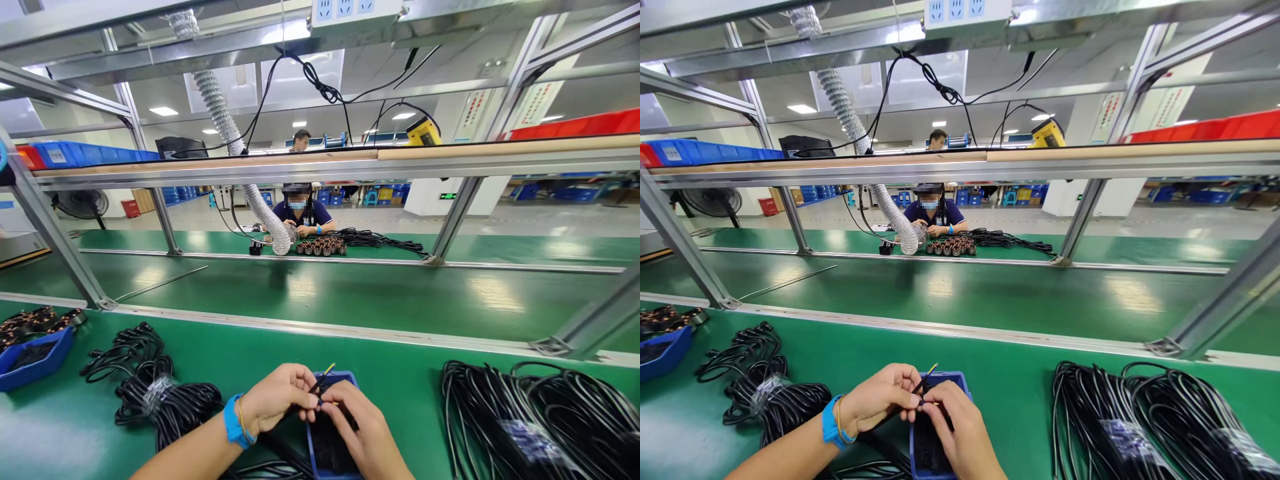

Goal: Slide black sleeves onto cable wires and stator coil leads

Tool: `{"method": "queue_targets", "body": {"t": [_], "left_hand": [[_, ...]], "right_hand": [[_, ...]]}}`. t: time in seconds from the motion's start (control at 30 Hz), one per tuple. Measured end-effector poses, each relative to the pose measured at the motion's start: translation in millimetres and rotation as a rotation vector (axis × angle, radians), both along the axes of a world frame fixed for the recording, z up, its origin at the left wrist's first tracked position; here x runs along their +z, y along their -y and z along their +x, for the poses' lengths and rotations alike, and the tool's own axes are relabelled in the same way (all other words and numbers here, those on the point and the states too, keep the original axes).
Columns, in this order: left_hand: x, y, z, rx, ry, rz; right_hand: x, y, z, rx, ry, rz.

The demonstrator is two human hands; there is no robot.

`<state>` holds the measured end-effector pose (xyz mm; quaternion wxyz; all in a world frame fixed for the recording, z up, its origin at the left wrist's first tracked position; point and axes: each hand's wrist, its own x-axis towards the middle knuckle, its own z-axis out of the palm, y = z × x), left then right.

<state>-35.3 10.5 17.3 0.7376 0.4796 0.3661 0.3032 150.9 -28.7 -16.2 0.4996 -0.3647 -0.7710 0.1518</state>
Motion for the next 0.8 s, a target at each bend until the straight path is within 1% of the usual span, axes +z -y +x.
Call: {"method": "queue_targets", "body": {"t": [0.03,0.07,0.13,0.17,0.2,0.23,0.27,0.33,0.37,0.4,0.43,0.5,0.57,0.63,0.73,0.8], "left_hand": [[2.2,1,0,0.012,-0.001,0.018],[4.8,2,0,0.030,-0.006,0.050],[10.3,5,0,0.049,-0.011,0.131],[12.9,7,1,0.040,-0.008,0.173],[15.3,9,1,0.022,-0.003,0.214],[17.1,11,2,-0.003,0.003,0.250],[18.4,13,3,-0.032,0.009,0.277],[18.8,18,5,-0.078,0.020,0.303],[17.8,19,7,-0.084,0.034,0.299],[16.2,20,8,-0.079,0.056,0.283],[13.9,21,10,-0.061,0.082,0.257],[8.0,20,14,-0.006,0.113,0.195],[1.4,17,16,0.046,0.089,0.151],[-4.4,14,17,0.090,0.026,0.154],[-9.3,12,18,0.119,-0.064,0.191],[-9.5,12,18,0.126,-0.108,0.194]], "right_hand": [[4.6,3,1,0.041,0.011,-0.054],[10.7,6,4,0.135,0.040,-0.106],[24.0,13,12,0.415,0.123,-0.212],[29.3,15,16,0.509,0.147,-0.257],[32.5,15,19,0.522,0.165,-0.290],[32.9,15,21,0.439,0.192,-0.305],[30.3,12,21,0.281,0.239,-0.291],[16.8,4,15,-0.058,0.412,-0.158],[7.5,0,10,-0.166,0.509,-0.078],[-2.2,-5,5,-0.227,0.584,-0.008],[-11.3,-9,0,-0.258,0.626,0.041],[-24.5,-16,-7,-0.270,0.648,0.077],[-29.3,-18,-8,-0.274,0.640,0.080],[-27.2,-17,-4,-0.273,0.621,0.077],[-18.6,-12,1,-0.253,0.580,0.058],[-12.6,-7,2,-0.220,0.483,0.011]]}}
